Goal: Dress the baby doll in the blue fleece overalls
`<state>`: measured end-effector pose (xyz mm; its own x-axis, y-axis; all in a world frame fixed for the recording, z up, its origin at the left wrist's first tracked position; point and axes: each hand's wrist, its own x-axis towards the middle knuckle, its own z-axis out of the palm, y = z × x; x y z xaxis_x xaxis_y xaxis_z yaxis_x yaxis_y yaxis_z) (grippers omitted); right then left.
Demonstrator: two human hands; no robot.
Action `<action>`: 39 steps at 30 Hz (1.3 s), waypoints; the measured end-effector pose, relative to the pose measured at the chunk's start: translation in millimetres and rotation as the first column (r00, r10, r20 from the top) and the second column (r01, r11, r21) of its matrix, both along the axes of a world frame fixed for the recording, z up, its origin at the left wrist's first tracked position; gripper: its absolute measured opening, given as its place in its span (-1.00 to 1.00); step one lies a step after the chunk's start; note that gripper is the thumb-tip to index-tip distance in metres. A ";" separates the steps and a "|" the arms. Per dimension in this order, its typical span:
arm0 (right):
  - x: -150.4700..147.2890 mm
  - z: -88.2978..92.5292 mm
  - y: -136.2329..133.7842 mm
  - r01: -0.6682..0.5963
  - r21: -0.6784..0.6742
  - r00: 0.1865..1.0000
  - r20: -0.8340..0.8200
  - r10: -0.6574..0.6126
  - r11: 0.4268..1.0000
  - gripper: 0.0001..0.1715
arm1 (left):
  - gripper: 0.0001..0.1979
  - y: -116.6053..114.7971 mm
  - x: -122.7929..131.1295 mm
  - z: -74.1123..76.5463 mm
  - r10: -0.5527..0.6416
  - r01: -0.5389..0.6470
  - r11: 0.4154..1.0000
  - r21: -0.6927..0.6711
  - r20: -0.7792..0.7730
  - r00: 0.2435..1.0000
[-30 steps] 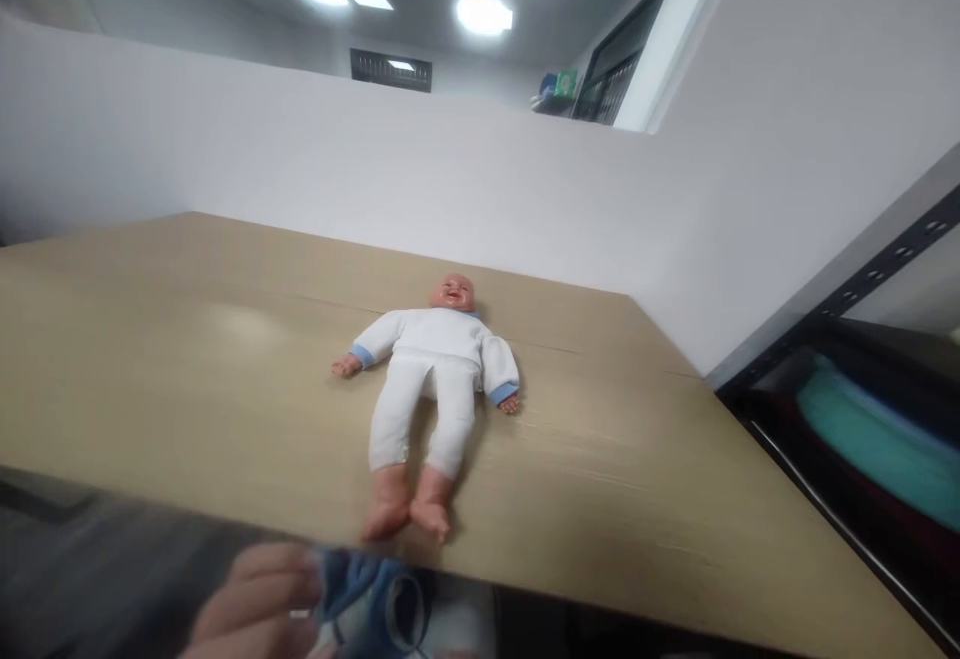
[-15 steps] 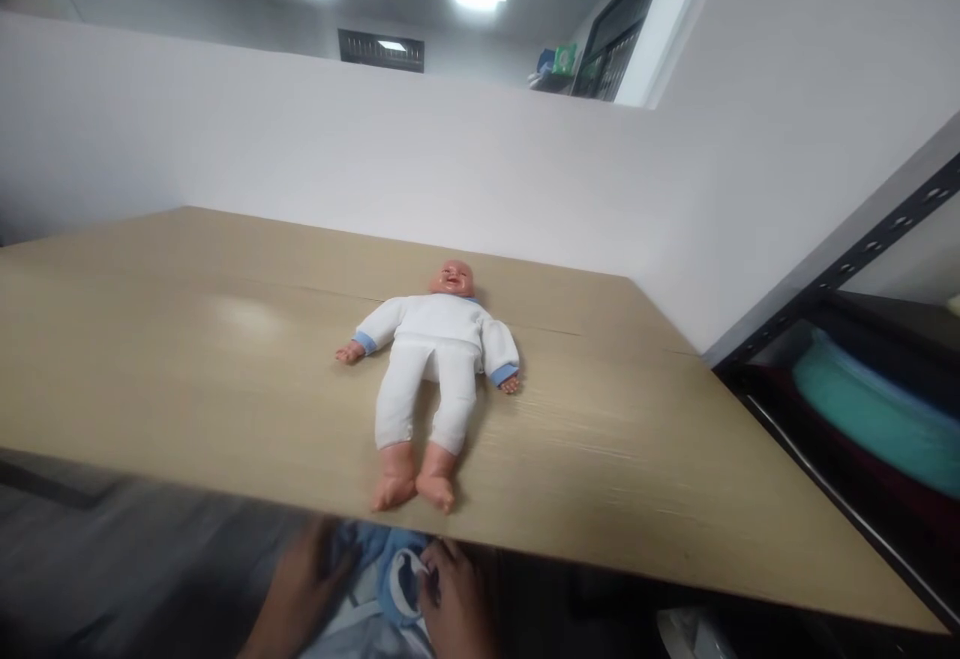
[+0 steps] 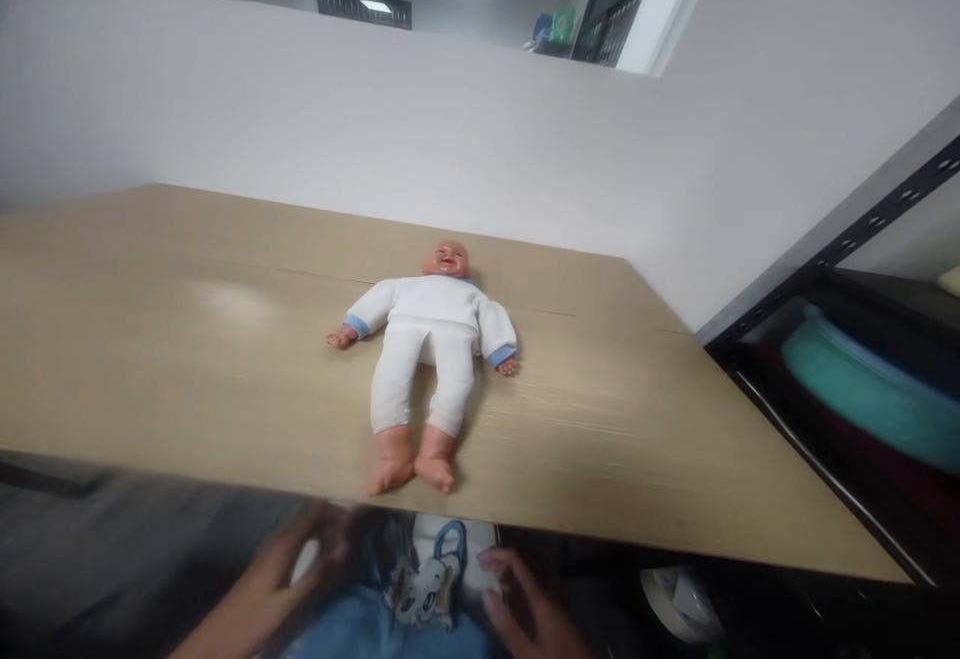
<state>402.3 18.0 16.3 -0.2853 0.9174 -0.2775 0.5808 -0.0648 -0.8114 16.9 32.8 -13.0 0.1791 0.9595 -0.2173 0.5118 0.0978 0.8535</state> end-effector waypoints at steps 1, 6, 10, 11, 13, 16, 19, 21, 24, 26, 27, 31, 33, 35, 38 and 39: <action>-8.8 -1.5 7.7 -0.035 -0.022 0.997 0.072 0.036 0.999 -0.47 | -0.44 12.9 7.2 -4.9 -0.097 0.097 0.995 0.004 0.017 0.995; -53.9 -9.2 38.6 -0.371 -0.097 0.887 0.257 0.383 0.924 -0.20 | -0.16 57.2 47.2 -32.1 -0.535 0.535 0.841 -0.080 0.020 0.845; -57.2 -23.4 36.6 -0.342 -0.165 0.870 0.316 0.378 0.925 -0.30 | -0.28 63.7 58.4 -29.7 -0.587 0.584 0.798 -0.146 0.024 0.809; -54.6 -25.0 32.9 -0.315 -0.150 0.889 0.300 0.347 0.937 -0.39 | -0.38 61.4 57.7 -23.3 -0.586 0.585 0.800 -0.134 0.033 0.810; -49.1 -20.9 25.2 -0.262 -0.094 0.936 0.219 0.276 0.961 -0.54 | -0.60 53.3 53.7 -3.5 -0.580 0.583 0.807 -0.094 0.061 0.812; -45.7 5.0 19.4 -0.249 0.047 0.968 0.052 0.246 0.967 -0.75 | -0.75 37.0 45.2 39.5 -0.528 0.535 0.845 -0.009 0.142 0.837; -48.9 38.4 24.0 -0.369 0.222 0.916 -0.076 0.393 0.903 -0.71 | -0.67 24.9 37.5 88.6 -0.540 0.514 0.841 0.166 0.259 0.801; -51.8 56.0 30.1 -0.394 0.253 0.883 -0.162 0.440 0.884 -0.58 | -0.64 21.5 33.6 118.8 -0.630 0.586 0.776 0.231 0.300 0.716; -52.3 82.5 37.8 -0.393 0.159 0.885 -0.201 0.419 0.906 -0.58 | -0.55 22.0 29.0 155.9 -0.630 0.551 0.773 0.315 0.274 0.727; -49.6 108.2 41.2 -0.400 0.098 0.890 -0.195 0.412 0.911 -0.70 | -0.53 26.4 26.4 176.4 -0.569 0.477 0.804 0.355 0.225 0.791; -47.8 123.5 43.2 -0.412 0.108 0.879 -0.216 0.426 0.905 -0.72 | -0.55 30.7 25.3 186.1 -0.535 0.441 0.819 0.366 0.213 0.817; -45.5 182.8 65.4 -0.339 0.250 0.841 -0.353 0.411 0.907 -0.62 | -0.60 67.4 22.4 223.4 -0.552 0.462 0.825 0.326 0.291 0.781; -48.4 201.4 88.9 -0.263 0.326 0.832 -0.401 0.384 0.908 -0.57 | -0.48 94.0 22.5 239.2 -0.640 0.551 0.760 0.345 0.249 0.727; -52.7 210.7 117.4 -0.246 0.449 0.843 -0.338 0.418 0.859 -0.63 | -0.51 119.3 24.8 250.5 -0.674 0.580 0.717 0.386 0.173 0.718; -59.8 212.5 157.8 -0.301 0.468 0.880 -0.201 0.431 0.831 -0.52 | -0.63 148.3 33.3 256.9 -0.665 0.543 0.716 0.439 0.192 0.722; -62.2 211.3 168.9 -0.336 0.432 0.880 -0.173 0.443 0.837 -0.41 | -0.65 156.0 37.1 256.5 -0.653 0.513 0.727 0.456 0.226 0.723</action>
